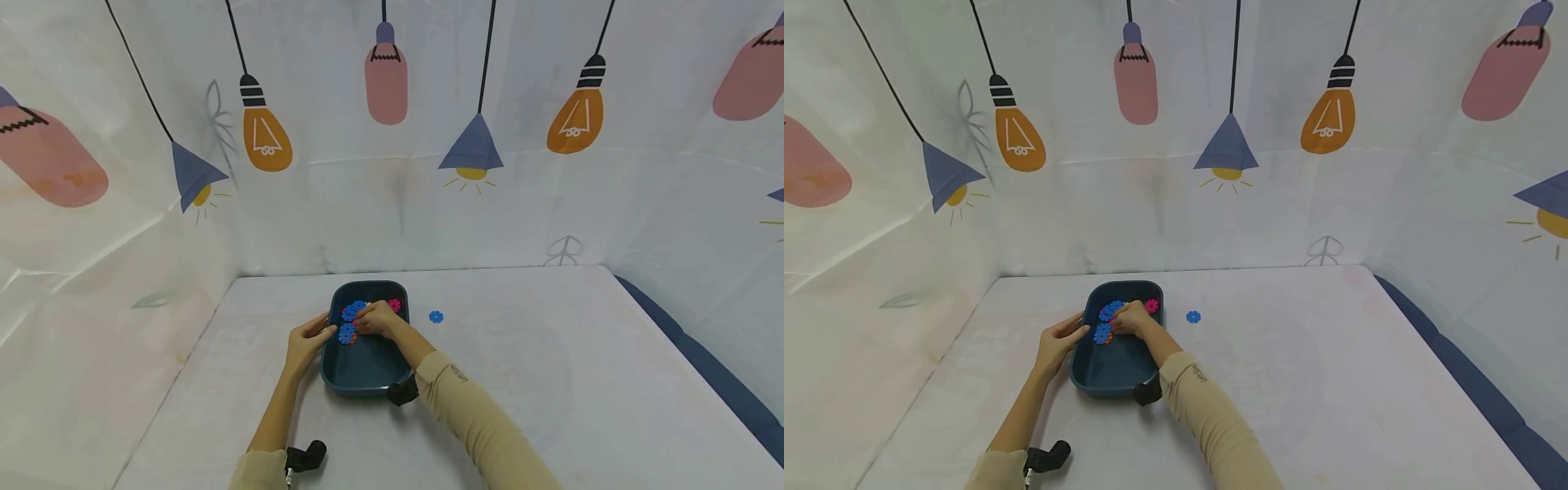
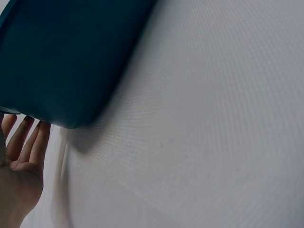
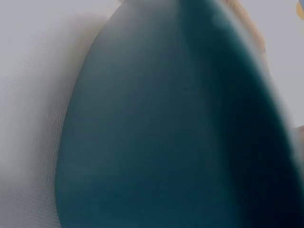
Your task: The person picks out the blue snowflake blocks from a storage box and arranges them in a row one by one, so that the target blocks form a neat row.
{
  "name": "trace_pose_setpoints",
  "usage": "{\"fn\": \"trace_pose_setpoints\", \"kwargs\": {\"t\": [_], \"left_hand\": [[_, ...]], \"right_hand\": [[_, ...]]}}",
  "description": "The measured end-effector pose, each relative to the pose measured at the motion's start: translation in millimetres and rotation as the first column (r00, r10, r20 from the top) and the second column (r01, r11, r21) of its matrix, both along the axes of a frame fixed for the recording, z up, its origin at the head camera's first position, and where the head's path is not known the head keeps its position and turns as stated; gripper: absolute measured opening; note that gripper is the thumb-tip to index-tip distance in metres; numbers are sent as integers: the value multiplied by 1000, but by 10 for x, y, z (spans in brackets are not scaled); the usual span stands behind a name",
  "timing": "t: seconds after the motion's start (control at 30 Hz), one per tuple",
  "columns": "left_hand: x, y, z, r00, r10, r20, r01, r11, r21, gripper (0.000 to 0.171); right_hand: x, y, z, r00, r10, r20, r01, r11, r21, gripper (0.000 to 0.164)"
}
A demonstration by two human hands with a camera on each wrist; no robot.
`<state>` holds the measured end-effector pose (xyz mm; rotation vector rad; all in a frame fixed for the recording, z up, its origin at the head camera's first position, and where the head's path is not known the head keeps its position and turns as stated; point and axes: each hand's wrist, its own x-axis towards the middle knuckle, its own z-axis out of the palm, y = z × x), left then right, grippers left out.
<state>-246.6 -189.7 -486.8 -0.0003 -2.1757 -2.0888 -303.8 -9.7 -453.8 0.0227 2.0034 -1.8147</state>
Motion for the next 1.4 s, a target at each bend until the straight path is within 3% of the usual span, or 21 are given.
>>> {"fn": "trace_pose_setpoints", "kwargs": {"t": [0.37,0.63,0.83,1.13,1.4], "left_hand": [[0,-13,15,1000,-12,-5,12,1000,4,44],[8,-10,30,1000,-3,9,3,1000,-19,44],[2,-10,29,1000,5,17,-4,1000,-13,44],[4,-12,20,1000,2,8,-2,1000,-15,44],[3,1,9,1000,9,-6,-9,1000,-12,43]], "right_hand": [[32,-73,-7,999,34,42,-32,998,-63,30],[151,-218,-25,993,119,12,-118,992,-41,34],[220,-293,-29,998,66,3,-66,998,-8,31],[207,-302,-66,1000,29,-10,-29,1000,-9,27],[202,-153,10,999,-35,-1,34,994,-99,23]]}}
